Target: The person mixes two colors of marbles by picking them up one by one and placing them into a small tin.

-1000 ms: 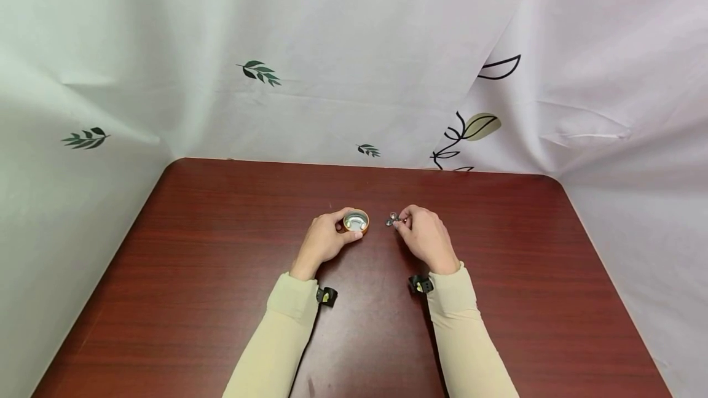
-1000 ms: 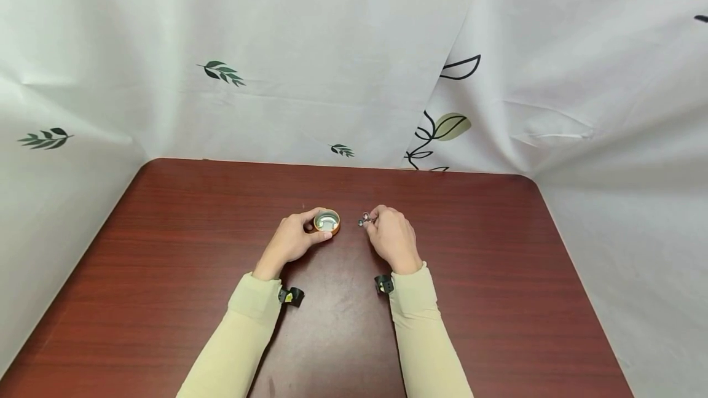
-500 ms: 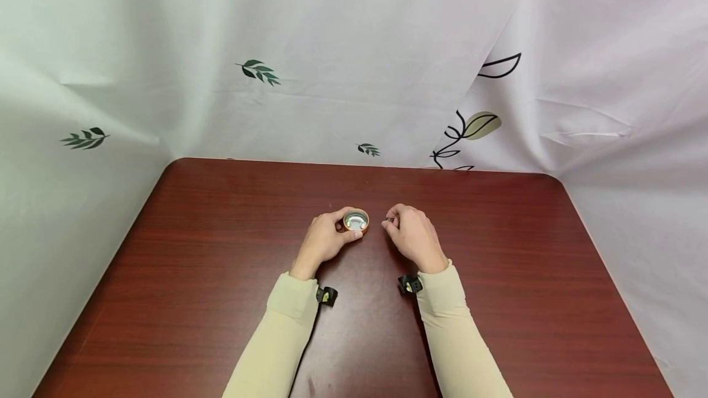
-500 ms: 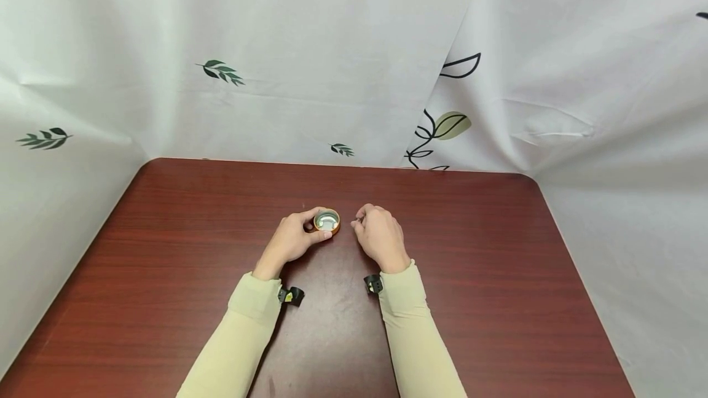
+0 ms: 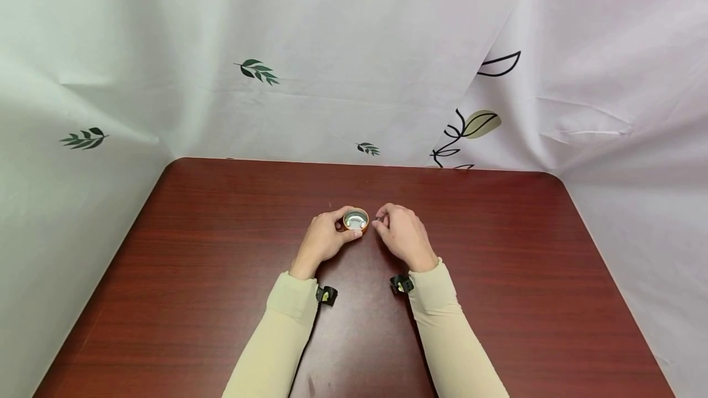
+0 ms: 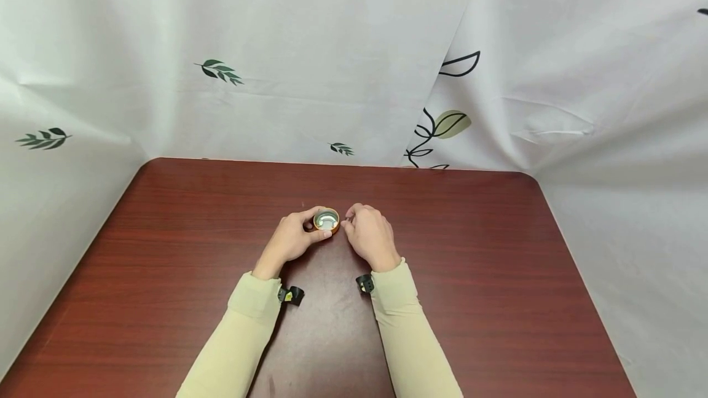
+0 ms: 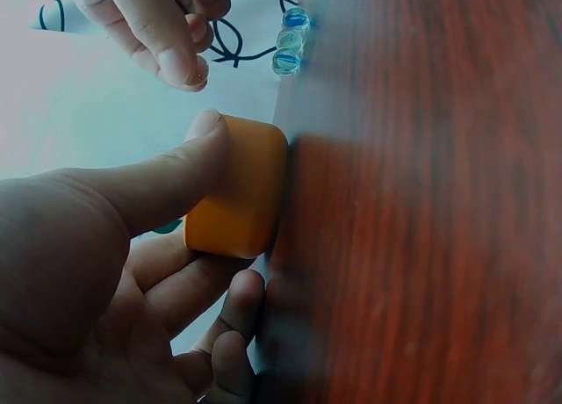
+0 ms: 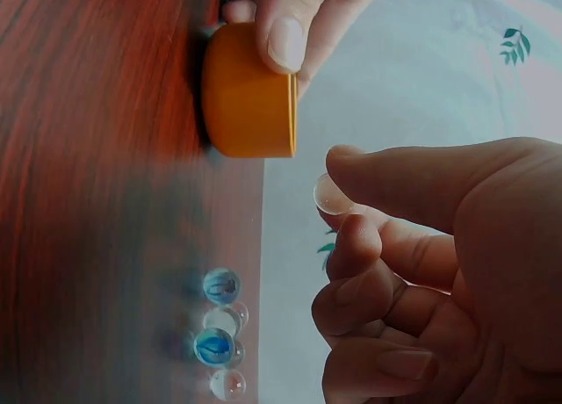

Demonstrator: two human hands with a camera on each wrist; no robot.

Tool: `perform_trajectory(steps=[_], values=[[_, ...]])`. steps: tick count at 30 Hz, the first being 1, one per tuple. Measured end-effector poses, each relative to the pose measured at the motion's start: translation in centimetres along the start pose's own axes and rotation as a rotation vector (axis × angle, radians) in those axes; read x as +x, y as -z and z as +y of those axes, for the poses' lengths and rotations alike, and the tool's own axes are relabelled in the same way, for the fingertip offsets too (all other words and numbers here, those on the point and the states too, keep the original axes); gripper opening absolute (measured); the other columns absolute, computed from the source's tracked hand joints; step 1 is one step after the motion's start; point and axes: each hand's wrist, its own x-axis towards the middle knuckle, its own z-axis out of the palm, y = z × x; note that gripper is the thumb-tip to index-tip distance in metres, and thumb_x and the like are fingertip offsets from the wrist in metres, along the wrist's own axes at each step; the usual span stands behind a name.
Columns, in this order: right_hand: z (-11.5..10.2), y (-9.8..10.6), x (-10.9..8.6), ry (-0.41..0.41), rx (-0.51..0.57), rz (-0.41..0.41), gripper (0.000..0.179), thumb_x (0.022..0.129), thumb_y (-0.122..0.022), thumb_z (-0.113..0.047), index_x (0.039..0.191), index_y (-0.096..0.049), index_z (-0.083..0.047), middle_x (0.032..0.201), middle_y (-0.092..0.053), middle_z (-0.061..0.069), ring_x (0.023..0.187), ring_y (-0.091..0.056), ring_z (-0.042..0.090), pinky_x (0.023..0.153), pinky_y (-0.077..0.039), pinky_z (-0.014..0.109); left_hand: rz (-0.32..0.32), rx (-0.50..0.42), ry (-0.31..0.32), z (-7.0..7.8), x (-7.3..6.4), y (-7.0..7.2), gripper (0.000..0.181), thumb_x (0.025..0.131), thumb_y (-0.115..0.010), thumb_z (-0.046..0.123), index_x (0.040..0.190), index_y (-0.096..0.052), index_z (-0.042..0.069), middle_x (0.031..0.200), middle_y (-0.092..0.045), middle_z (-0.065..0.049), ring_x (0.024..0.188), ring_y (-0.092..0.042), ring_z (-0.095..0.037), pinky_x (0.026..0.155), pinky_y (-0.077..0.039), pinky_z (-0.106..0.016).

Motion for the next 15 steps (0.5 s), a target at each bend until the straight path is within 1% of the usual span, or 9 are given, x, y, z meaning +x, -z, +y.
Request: perform_trajectory(steps=[3, 9, 15], values=[[-0.2, -0.2, 0.1, 0.0, 0.005, 0.001, 0.01, 0.095, -0.072, -0.018, 0.098, -0.07, -0.008, 0.079, -0.06, 0.0, 0.07, -0.056, 0.013, 0.062, -0.047, 0.032, -0.003, -0.003, 0.004, 0.0, 0.0, 0.0, 0.042, 0.087, -0.082, 0.031, 0.127, -0.07, 0.029, 0.087, -0.065, -0.001, 0.078, -0.054, -0.02, 0.073, -0.042, -0.036], [-0.7, -0.7, 0.2, -0.001, 0.009, -0.005, 0.008, 0.094, -0.073, -0.017, 0.096, -0.07, -0.01, 0.078, -0.06, -0.002, 0.069, -0.056, 0.013, 0.062, -0.047, 0.031, 0.003, -0.012, -0.009, 0.0, -0.1, 0.1, 0.039, 0.087, -0.082, 0.031, 0.124, -0.071, 0.029, 0.087, -0.067, 0.001, 0.075, -0.054, -0.019, 0.072, -0.042, -0.036], [-1.0, -1.2, 0.4, 0.009, -0.001, -0.016, 0.008, 0.094, -0.072, -0.016, 0.098, -0.07, -0.01, 0.078, -0.059, -0.002, 0.067, -0.055, 0.012, 0.06, -0.046, 0.03, 0.004, -0.017, -0.015, -0.1, 0.0, 0.0, 0.038, 0.087, -0.082, 0.032, 0.123, -0.072, 0.03, 0.089, -0.069, 0.001, 0.074, -0.055, -0.018, 0.072, -0.043, -0.035]])
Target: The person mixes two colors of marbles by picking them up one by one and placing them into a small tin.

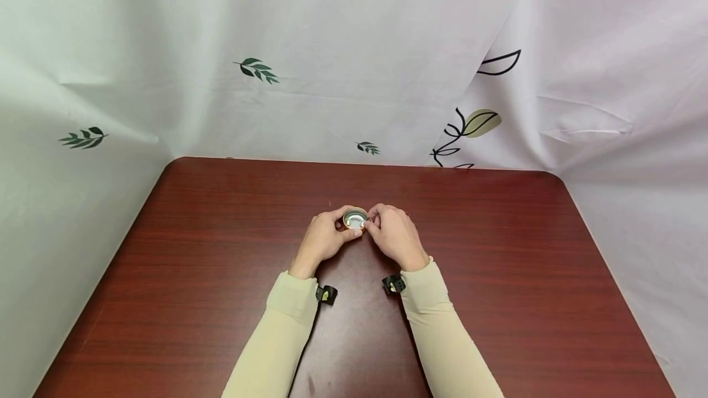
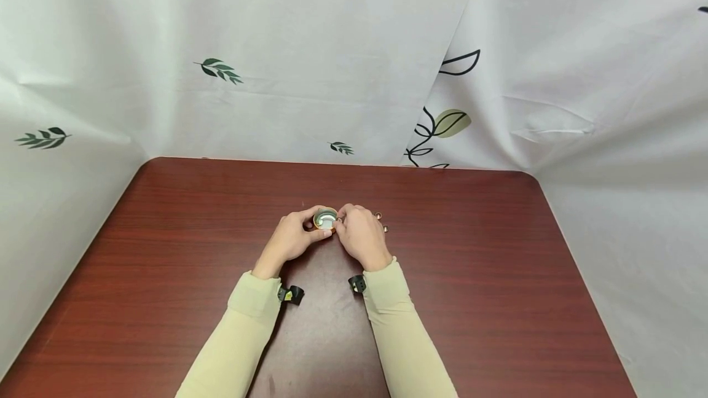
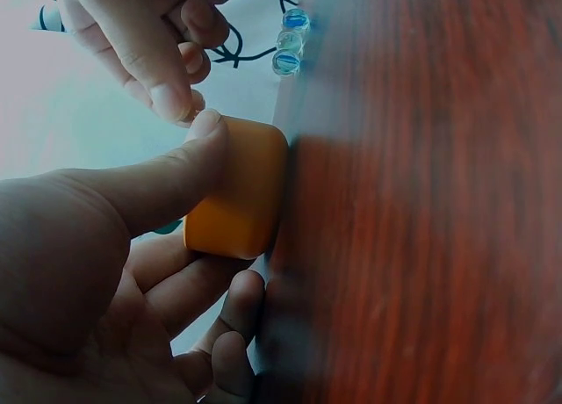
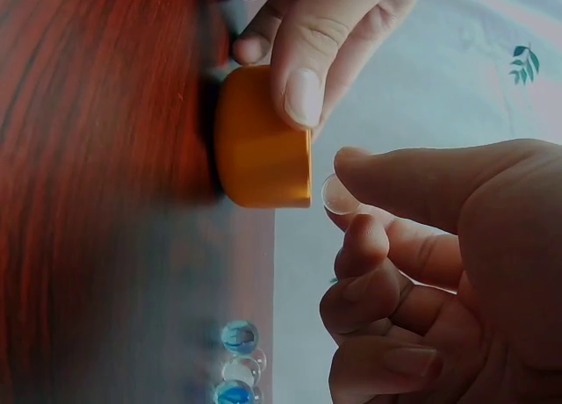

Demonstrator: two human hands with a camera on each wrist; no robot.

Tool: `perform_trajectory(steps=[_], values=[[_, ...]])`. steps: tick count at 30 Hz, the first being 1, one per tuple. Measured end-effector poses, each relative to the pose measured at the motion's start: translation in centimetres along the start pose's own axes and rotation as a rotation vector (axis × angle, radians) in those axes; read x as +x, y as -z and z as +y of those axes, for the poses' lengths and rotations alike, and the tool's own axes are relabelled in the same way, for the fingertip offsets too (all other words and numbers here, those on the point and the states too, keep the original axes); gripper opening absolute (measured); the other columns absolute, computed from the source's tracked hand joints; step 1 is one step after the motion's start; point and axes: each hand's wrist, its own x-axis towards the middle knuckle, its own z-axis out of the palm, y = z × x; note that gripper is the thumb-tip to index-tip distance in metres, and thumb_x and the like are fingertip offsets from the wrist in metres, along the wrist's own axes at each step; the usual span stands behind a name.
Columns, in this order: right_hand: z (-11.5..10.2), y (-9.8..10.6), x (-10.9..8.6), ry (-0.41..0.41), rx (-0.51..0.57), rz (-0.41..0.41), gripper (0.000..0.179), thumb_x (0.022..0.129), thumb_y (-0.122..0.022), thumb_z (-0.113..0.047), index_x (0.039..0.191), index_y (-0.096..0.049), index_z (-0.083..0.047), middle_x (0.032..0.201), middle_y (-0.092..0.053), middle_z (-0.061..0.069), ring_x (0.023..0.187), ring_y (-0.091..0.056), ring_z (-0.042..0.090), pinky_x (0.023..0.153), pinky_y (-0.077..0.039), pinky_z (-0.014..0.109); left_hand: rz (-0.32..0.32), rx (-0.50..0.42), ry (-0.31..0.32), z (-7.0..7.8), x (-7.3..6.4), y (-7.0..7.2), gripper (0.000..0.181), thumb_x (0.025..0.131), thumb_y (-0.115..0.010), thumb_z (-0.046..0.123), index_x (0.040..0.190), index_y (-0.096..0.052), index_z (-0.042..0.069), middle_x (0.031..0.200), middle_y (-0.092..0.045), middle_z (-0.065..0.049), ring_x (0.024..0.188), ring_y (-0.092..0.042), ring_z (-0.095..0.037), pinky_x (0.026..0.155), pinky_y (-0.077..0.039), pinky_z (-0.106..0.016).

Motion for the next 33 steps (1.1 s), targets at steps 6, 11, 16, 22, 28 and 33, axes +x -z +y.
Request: perform_trajectory(steps=[6, 11, 16, 22, 28, 33], values=[[-0.2, -0.2, 0.1, 0.013, 0.0, 0.003, 0.009, 0.095, -0.072, -0.017, 0.098, -0.07, -0.009, 0.078, -0.059, -0.002, 0.067, -0.054, 0.012, 0.059, -0.045, 0.029, 0.003, -0.002, -0.01, 0.0, 0.0, 0.0, 0.039, 0.087, -0.082, 0.032, 0.124, -0.072, 0.029, 0.092, -0.07, 0.0, 0.076, -0.056, -0.019, 0.073, -0.044, -0.035], [-0.3, -0.4, 0.2, 0.027, 0.005, -0.002, 0.009, 0.095, -0.071, -0.017, 0.097, -0.07, -0.009, 0.077, -0.059, -0.002, 0.067, -0.054, 0.012, 0.06, -0.045, 0.029, -0.001, 0.0, -0.004, 0.0, 0.0, 0.0, 0.039, 0.087, -0.082, 0.032, 0.124, -0.071, 0.029, 0.09, -0.069, 0.0, 0.075, -0.055, -0.018, 0.072, -0.043, -0.035], [-0.3, -0.6, 0.4, 0.028, 0.005, -0.007, 0.009, 0.095, -0.07, -0.017, 0.098, -0.07, -0.008, 0.077, -0.059, -0.002, 0.068, -0.053, 0.013, 0.061, -0.045, 0.03, -0.003, 0.002, 0.002, 0.0, 0.0, 0.0, 0.04, 0.087, -0.082, 0.032, 0.125, -0.071, 0.03, 0.087, -0.067, 0.0, 0.075, -0.054, -0.019, 0.071, -0.041, -0.034], [-0.3, -1.0, 0.5, 0.035, 0.009, -0.012, 0.011, 0.094, -0.071, -0.016, 0.101, -0.071, -0.006, 0.077, -0.058, -0.001, 0.067, -0.053, 0.013, 0.062, -0.045, 0.031, -0.001, 0.009, -0.002, 0.0, 0.0, 0.0, 0.041, 0.087, -0.081, 0.032, 0.126, -0.07, 0.03, 0.089, -0.068, 0.0, 0.075, -0.053, -0.018, 0.071, -0.041, -0.035], [-0.3, -1.2, 0.5, 0.033, 0.021, -0.025, 0.012, 0.096, -0.07, -0.016, 0.102, -0.072, -0.006, 0.076, -0.058, -0.001, 0.065, -0.052, 0.013, 0.06, -0.045, 0.03, 0.001, 0.019, -0.008, -0.1, 0.0, 0.0, 0.042, 0.087, -0.081, 0.032, 0.127, -0.07, 0.028, 0.088, -0.068, 0.0, 0.076, -0.053, -0.02, 0.076, -0.041, -0.038], [-0.2, -1.3, 0.5, 0.034, 0.021, -0.03, 0.012, 0.096, -0.069, -0.016, 0.102, -0.072, -0.006, 0.076, -0.058, 0.0, 0.064, -0.051, 0.014, 0.059, -0.044, 0.03, 0.001, 0.023, -0.013, 0.0, 0.1, 0.1, 0.042, 0.088, -0.081, 0.032, 0.128, -0.07, 0.027, 0.086, -0.068, 0.0, 0.076, -0.054, -0.019, 0.078, -0.041, -0.04]])
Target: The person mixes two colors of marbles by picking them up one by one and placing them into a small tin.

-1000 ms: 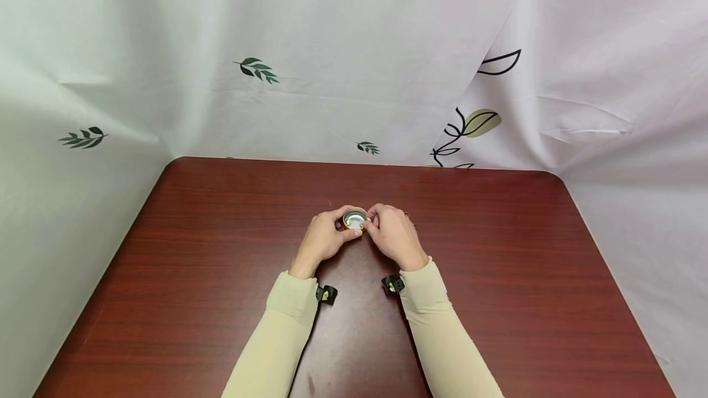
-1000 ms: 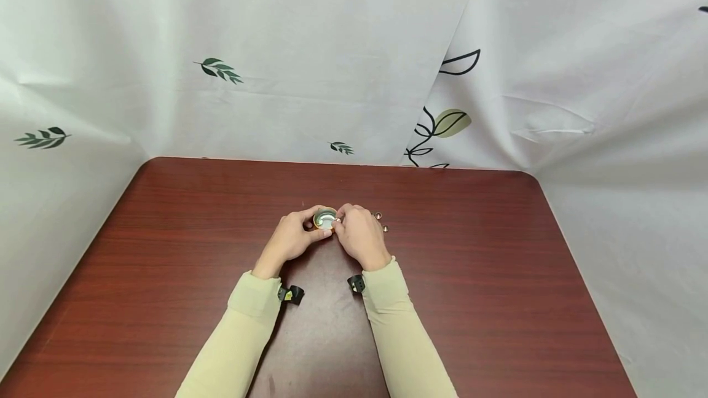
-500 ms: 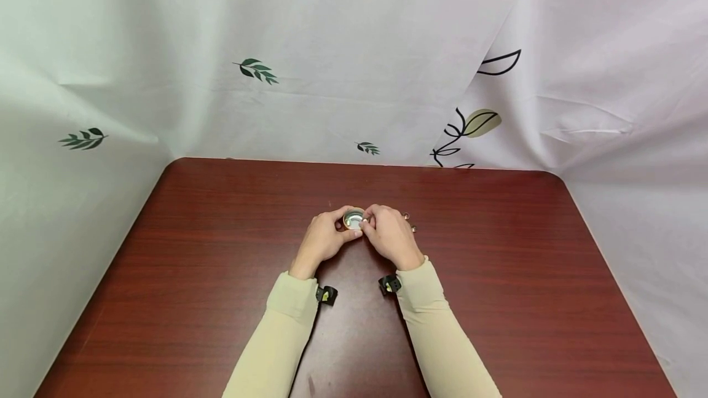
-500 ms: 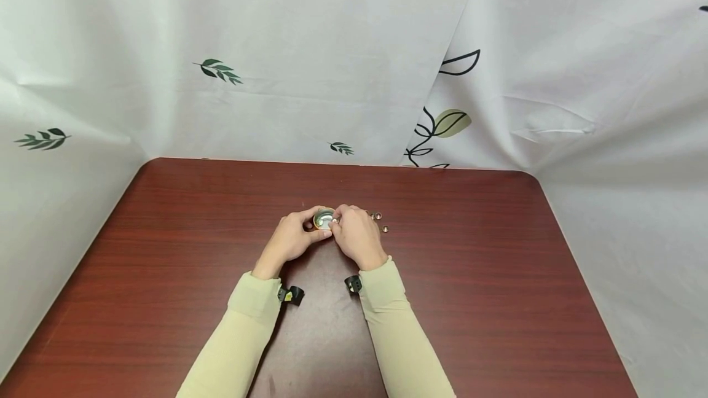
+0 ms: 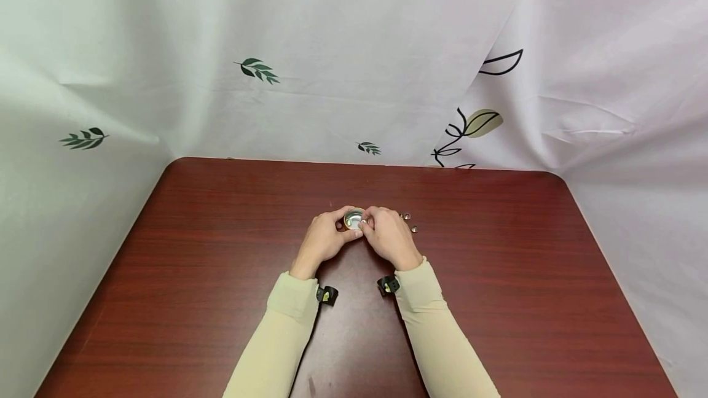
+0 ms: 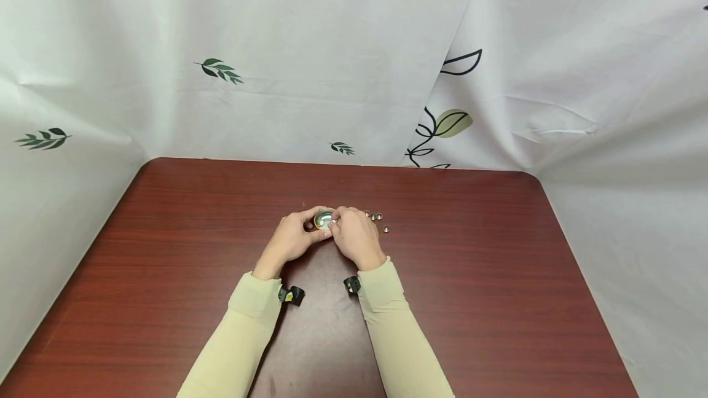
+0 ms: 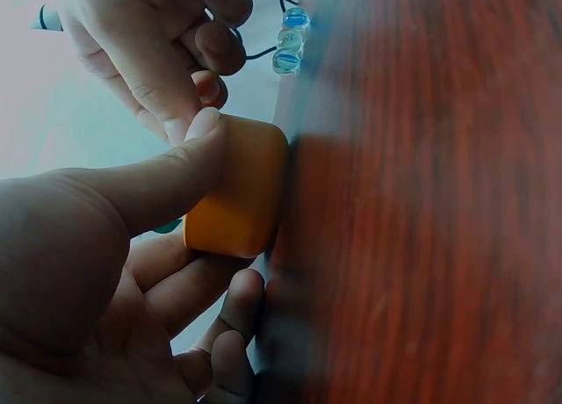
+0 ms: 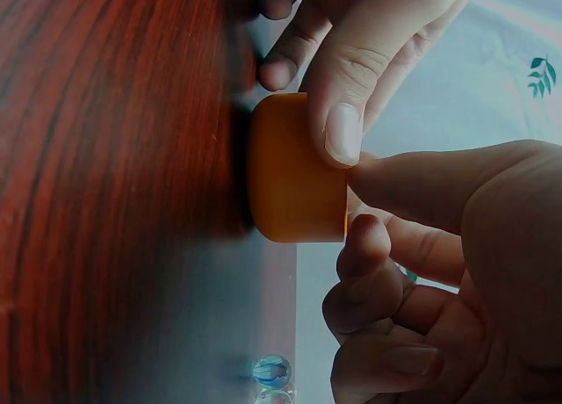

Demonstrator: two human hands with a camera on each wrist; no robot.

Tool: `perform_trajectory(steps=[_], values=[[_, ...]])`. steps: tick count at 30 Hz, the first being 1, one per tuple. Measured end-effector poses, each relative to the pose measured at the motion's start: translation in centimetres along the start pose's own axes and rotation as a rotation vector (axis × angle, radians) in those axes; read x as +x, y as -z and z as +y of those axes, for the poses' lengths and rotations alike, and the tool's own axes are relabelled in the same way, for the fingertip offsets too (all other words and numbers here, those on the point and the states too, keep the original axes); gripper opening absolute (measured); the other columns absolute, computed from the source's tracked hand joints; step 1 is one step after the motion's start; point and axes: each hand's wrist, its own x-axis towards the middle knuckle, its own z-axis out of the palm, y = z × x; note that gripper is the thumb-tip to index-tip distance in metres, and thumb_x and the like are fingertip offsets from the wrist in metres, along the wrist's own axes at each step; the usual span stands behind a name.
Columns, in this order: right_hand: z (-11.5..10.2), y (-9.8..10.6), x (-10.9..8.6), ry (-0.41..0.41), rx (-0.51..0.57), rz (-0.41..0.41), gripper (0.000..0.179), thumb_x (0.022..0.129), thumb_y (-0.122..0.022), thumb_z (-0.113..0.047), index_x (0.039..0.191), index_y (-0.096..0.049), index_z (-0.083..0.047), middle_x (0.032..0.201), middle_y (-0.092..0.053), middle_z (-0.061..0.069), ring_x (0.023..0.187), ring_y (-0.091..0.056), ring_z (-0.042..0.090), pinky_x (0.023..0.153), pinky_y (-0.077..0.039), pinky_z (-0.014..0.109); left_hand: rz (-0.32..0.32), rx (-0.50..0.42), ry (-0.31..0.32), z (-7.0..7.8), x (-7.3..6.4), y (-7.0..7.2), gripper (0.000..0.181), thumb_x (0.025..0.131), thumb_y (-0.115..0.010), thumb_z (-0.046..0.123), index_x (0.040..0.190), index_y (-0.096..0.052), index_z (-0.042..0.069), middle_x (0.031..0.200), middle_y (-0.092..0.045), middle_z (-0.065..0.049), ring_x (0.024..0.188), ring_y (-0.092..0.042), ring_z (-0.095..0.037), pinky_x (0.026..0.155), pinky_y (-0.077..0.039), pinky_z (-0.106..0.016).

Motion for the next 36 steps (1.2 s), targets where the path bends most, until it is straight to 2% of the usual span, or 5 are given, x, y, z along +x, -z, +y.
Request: perform_trajectory(steps=[13, 24, 36], values=[[0.03, 0.15, 0.0, -0.003, 0.001, -0.001, 0.013, 0.096, -0.069, -0.017, 0.103, -0.073, -0.006, 0.075, -0.059, -0.001, 0.063, -0.052, 0.013, 0.057, -0.043, 0.029, -0.005, 0.001, 0.025, 0.12, -0.02, -0.04, 0.044, 0.087, -0.081, 0.033, 0.129, -0.069, 0.029, 0.089, -0.069, -0.002, 0.078, -0.055, -0.02, 0.075, -0.042, -0.037], [0.14, 0.37, -0.22, -0.008, -0.015, 0.018, 0.012, 0.095, -0.07, -0.017, 0.101, -0.072, -0.007, 0.078, -0.061, -0.001, 0.069, -0.055, 0.014, 0.064, -0.047, 0.032, -0.007, 0.0, 0.025, 0.24, 0.0, 0.01, 0.048, 0.086, -0.082, 0.033, 0.131, -0.069, 0.024, 0.088, -0.066, -0.003, 0.079, -0.055, -0.02, 0.073, -0.043, -0.036], [0.35, 0.9, -0.63, 0.028, -0.021, 0.058, 0.009, 0.096, -0.069, -0.016, 0.099, -0.072, -0.008, 0.076, -0.059, -0.002, 0.068, -0.054, 0.013, 0.063, -0.046, 0.032, -0.001, -0.02, 0.024, 0.1, 0.01, 0.0, 0.046, 0.086, -0.083, 0.032, 0.129, -0.069, 0.025, 0.089, -0.066, -0.002, 0.077, -0.055, -0.018, 0.071, -0.043, -0.035]])
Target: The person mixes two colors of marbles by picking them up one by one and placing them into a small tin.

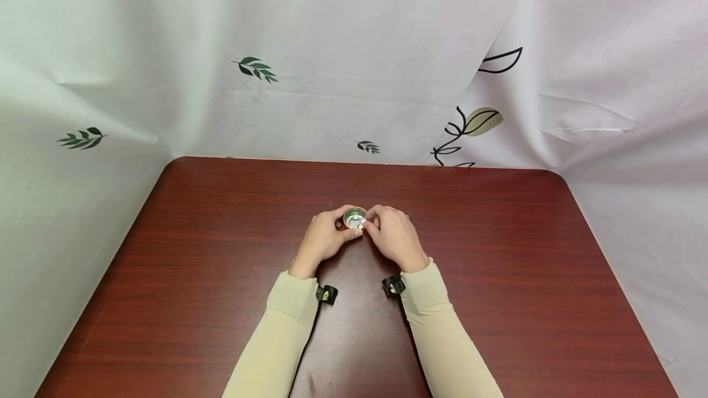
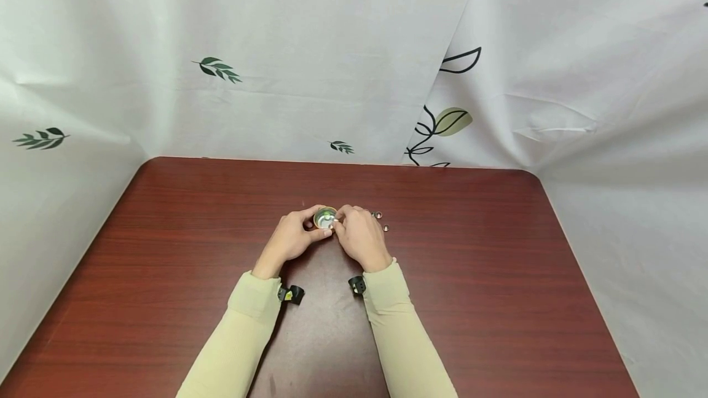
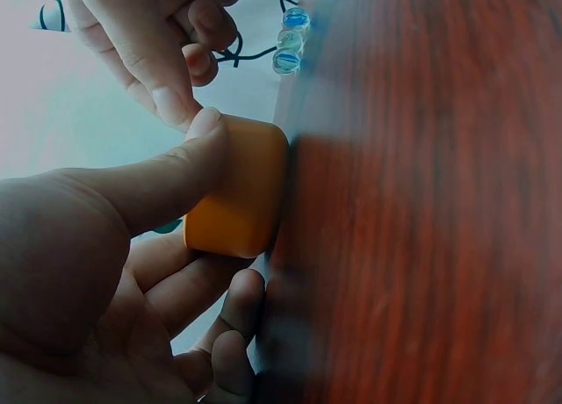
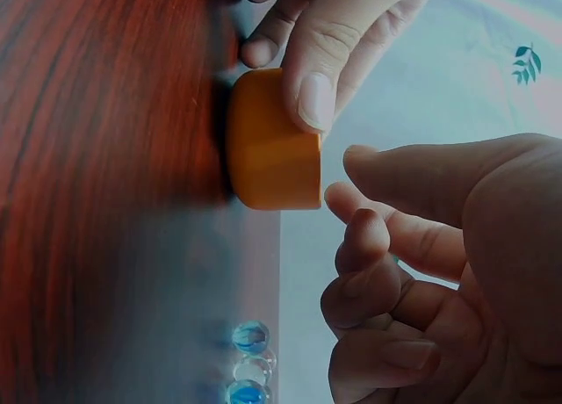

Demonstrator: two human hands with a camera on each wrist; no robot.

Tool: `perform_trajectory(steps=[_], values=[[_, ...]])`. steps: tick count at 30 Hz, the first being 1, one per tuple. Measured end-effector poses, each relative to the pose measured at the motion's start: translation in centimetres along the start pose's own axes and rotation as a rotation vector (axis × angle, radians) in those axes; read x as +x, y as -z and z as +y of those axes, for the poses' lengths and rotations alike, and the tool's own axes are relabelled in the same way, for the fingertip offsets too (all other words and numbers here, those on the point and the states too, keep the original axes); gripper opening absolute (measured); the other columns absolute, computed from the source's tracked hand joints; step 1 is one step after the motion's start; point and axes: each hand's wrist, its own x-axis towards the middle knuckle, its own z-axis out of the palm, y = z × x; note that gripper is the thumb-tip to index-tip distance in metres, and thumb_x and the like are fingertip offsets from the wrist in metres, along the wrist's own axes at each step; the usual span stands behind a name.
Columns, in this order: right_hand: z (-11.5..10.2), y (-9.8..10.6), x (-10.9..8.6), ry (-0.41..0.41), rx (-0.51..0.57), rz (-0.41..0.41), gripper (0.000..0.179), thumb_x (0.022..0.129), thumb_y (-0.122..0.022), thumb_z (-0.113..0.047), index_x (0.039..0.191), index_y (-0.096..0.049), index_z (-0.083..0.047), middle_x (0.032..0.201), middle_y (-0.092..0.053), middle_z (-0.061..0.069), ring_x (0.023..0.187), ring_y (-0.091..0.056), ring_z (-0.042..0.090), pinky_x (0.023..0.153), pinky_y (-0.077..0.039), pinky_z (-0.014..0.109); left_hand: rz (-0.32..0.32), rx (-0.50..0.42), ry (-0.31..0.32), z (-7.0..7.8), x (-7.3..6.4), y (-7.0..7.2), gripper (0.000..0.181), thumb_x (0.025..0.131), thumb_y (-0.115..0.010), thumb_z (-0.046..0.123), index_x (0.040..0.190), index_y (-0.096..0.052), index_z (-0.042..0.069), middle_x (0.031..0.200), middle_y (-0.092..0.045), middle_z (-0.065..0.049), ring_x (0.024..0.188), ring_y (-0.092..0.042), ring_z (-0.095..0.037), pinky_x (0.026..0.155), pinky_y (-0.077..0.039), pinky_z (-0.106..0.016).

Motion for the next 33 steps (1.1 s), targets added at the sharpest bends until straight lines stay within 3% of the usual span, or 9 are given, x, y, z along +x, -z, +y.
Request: perform_trajectory(steps=[19, 33], values=[[1.2, 0.7, -0.8, -0.013, 0.016, -0.001, 0.01, 0.095, -0.071, -0.017, 0.1, -0.072, -0.009, 0.078, -0.059, -0.002, 0.067, -0.054, 0.013, 0.061, -0.046, 0.032, 0.001, 0.016, 0.022, -0.1, 0.0, -0.2, 0.051, 0.087, -0.082, 0.031, 0.135, -0.067, 0.025, 0.098, -0.071, -0.004, 0.083, -0.059, -0.02, 0.078, -0.046, -0.038], [2.3, 1.8, -1.1, -0.043, -0.003, -0.002, 0.01, 0.094, -0.072, -0.017, 0.1, -0.07, -0.009, 0.077, -0.058, -0.002, 0.066, -0.053, 0.013, 0.06, -0.046, 0.033, -0.008, 0.015, 0.05, 0.1, -0.1, -0.1, 0.054, 0.087, -0.082, 0.032, 0.137, -0.065, 0.024, 0.095, -0.067, -0.005, 0.086, -0.057, -0.023, 0.08, -0.045, -0.04]])
